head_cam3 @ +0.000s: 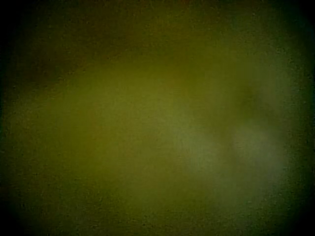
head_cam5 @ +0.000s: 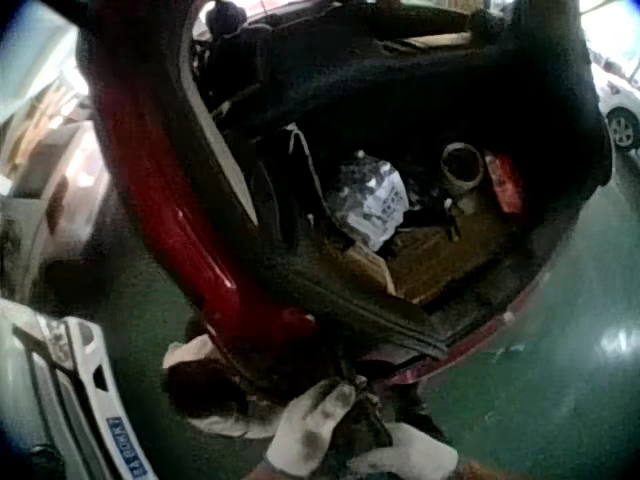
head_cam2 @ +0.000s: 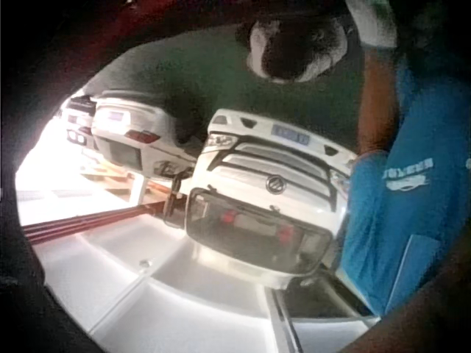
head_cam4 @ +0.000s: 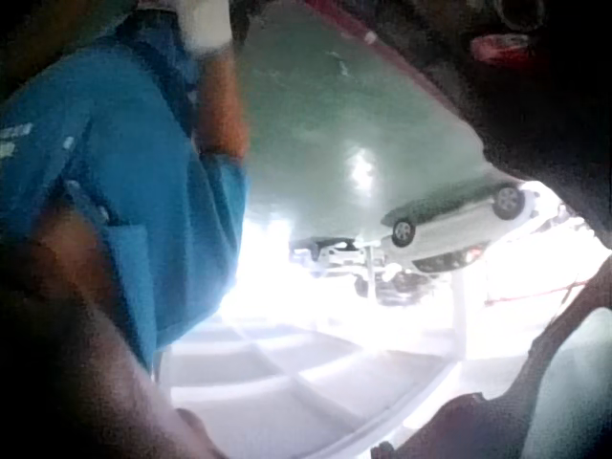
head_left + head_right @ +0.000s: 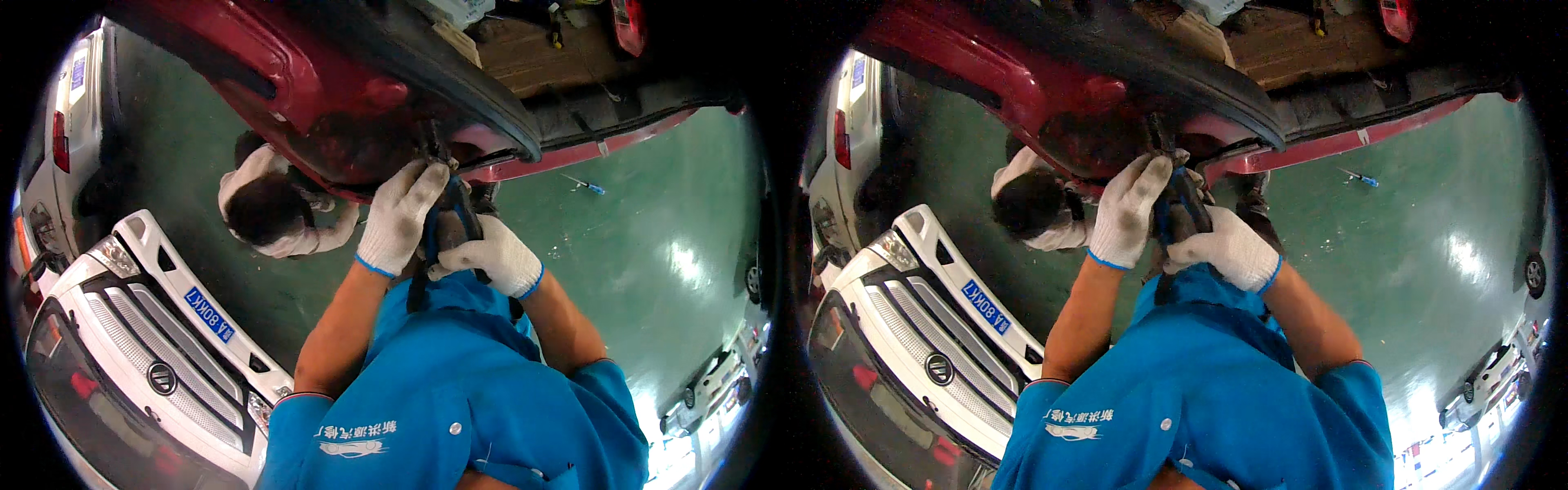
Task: The person removes a red taillight from a red car's trunk area and places it inside the trunk. Then the person uses a pry bar and pliers to scrape and remove material from the rear bumper area. A second person is visible working nearby.
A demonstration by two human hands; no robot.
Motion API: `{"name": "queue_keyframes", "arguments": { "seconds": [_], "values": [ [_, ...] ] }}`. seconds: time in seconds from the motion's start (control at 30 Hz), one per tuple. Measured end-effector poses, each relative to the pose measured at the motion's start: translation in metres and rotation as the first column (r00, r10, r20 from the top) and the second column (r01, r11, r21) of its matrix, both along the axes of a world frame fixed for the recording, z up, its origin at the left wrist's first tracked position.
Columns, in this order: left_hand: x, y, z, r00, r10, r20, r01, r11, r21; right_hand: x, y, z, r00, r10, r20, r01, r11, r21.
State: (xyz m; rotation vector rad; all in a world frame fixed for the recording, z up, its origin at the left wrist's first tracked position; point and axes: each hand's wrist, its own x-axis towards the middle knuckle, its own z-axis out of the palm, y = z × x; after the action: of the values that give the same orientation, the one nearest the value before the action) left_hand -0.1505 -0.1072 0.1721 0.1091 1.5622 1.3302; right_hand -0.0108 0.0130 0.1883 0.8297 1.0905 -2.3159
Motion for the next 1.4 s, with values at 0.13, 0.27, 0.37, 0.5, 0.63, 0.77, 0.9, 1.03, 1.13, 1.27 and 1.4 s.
{"name": "queue_keyframes", "arguments": {
  "seconds": [0.13,0.27,0.37,0.5,0.63,0.77,0.9,1.03,1.13,1.27,1.4],
  "values": [
    [0.011,-0.001,-0.006,0.998,0.028,-0.056,-0.029,1.0,-0.01,-0.003,-0.003,0.014,0.99,0.077,0.115,-0.109,0.946,0.304],
    [0.021,0.012,-0.003,0.997,0.0,-0.077,-0.003,0.999,-0.043,-0.01,0.001,0.029,0.987,0.044,0.155,-0.107,0.898,0.427],
    [0.027,0.028,0.006,0.962,-0.149,-0.23,0.102,0.974,-0.202,-0.008,0.004,0.034,0.971,0.087,0.223,-0.191,0.843,0.503],
    [0.024,0.04,0.013,0.949,-0.223,-0.224,0.154,0.945,-0.289,-0.007,0.003,0.033,0.962,0.003,0.274,-0.158,0.824,0.544],
    [0.018,0.042,0.021,0.948,-0.248,-0.201,0.171,0.926,-0.337,-0.01,0.004,0.039,0.96,0.0,0.28,-0.146,0.853,0.5],
    [0.015,0.038,0.019,0.932,-0.268,-0.243,0.182,0.928,-0.324,-0.009,-0.007,0.041,0.937,-0.107,0.334,-0.067,0.881,0.469],
    [0.022,0.037,0.009,0.947,-0.173,-0.271,0.104,0.963,-0.249,-0.001,-0.023,0.038,0.916,-0.187,0.355,0.032,0.916,0.399],
    [0.025,0.037,0.004,0.912,-0.221,-0.346,0.107,0.941,-0.321,0.005,-0.024,0.013,0.925,-0.164,0.342,0.059,0.953,0.296],
    [0.026,0.038,0.007,0.865,-0.295,-0.405,0.114,0.903,-0.415,0.022,-0.032,-0.014,0.927,-0.227,0.299,0.163,0.961,0.222],
    [0.018,0.036,0.016,0.814,-0.399,-0.423,0.155,0.85,-0.502,-0.005,-0.05,0.008,0.806,-0.501,0.316,0.45,0.865,0.222],
    [0.011,0.033,0.014,0.819,-0.371,-0.438,0.153,0.877,-0.456,0.01,-0.04,-0.004,0.883,-0.397,0.25,0.415,0.91,-0.02]
  ]
}}
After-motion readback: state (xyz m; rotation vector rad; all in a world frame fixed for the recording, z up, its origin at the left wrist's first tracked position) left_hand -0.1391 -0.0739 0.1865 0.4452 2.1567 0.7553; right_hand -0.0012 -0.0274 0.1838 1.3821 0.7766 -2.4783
